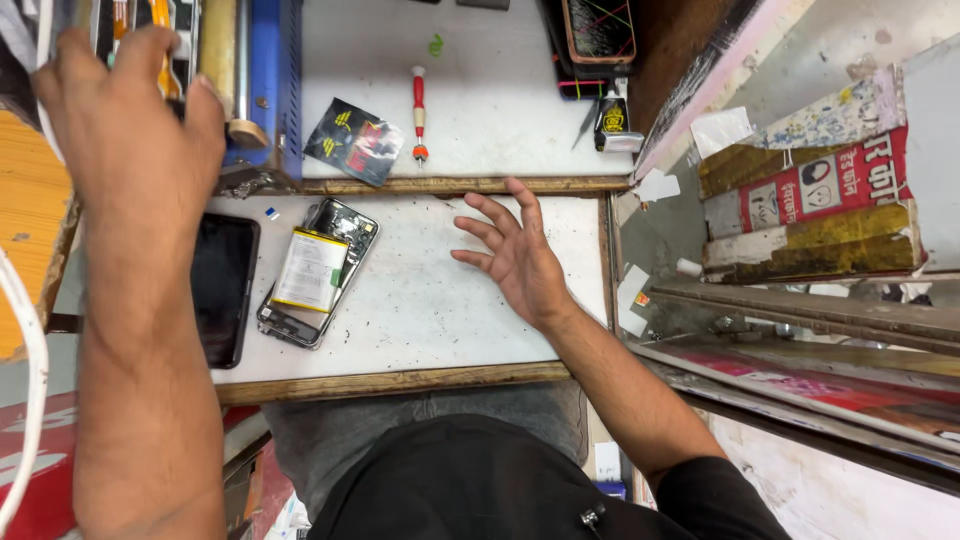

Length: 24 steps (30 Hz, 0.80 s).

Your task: The person removes the back cover of a smartphone, detaches the battery, and cleans the battery with a toothbrush. They then handle a second smartphone, remove its back cover, and set the parts aside on the workbench.

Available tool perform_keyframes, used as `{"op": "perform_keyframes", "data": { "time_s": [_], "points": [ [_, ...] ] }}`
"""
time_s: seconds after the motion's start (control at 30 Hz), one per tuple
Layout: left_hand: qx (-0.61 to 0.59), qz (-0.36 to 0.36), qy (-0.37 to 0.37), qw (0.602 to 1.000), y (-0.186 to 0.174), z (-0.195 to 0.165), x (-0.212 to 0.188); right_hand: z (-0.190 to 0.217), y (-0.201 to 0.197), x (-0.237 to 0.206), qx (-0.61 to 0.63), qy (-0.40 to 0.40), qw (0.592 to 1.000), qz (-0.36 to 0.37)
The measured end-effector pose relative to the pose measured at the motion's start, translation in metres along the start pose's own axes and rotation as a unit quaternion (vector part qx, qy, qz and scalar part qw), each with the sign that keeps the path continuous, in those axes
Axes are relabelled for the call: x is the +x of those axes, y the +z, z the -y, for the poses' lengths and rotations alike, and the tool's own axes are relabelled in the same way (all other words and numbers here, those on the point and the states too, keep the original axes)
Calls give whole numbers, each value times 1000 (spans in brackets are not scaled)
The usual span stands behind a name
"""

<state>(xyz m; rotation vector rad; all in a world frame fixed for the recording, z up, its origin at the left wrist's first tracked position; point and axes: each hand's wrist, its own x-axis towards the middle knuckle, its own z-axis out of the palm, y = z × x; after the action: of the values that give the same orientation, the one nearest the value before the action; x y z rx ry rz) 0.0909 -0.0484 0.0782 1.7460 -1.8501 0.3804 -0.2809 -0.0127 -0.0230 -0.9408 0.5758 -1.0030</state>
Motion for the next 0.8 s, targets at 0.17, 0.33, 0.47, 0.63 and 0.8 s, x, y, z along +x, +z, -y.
{"op": "perform_keyframes", "data": {
  "time_s": [0.17,0.33,0.47,0.63,0.8],
  "points": [
    [44,-19,32,998,9,8,0,-1,-8,-2,-4,15,999,-30],
    [-39,64,-25,997,-12,-37,-77,-14,-20,-15,-90,-33,994,-45],
    [-54,218,-82,971,-9,-76,-111,-25,-19,-23,-257,-74,963,-18],
    [-52,193,-102,975,0,-86,-128,-22,-7,-27,-384,-128,911,78],
    [-79,170,-130,974,10,-83,-124,-8,3,-24,-431,-130,890,72]
  ]
}}
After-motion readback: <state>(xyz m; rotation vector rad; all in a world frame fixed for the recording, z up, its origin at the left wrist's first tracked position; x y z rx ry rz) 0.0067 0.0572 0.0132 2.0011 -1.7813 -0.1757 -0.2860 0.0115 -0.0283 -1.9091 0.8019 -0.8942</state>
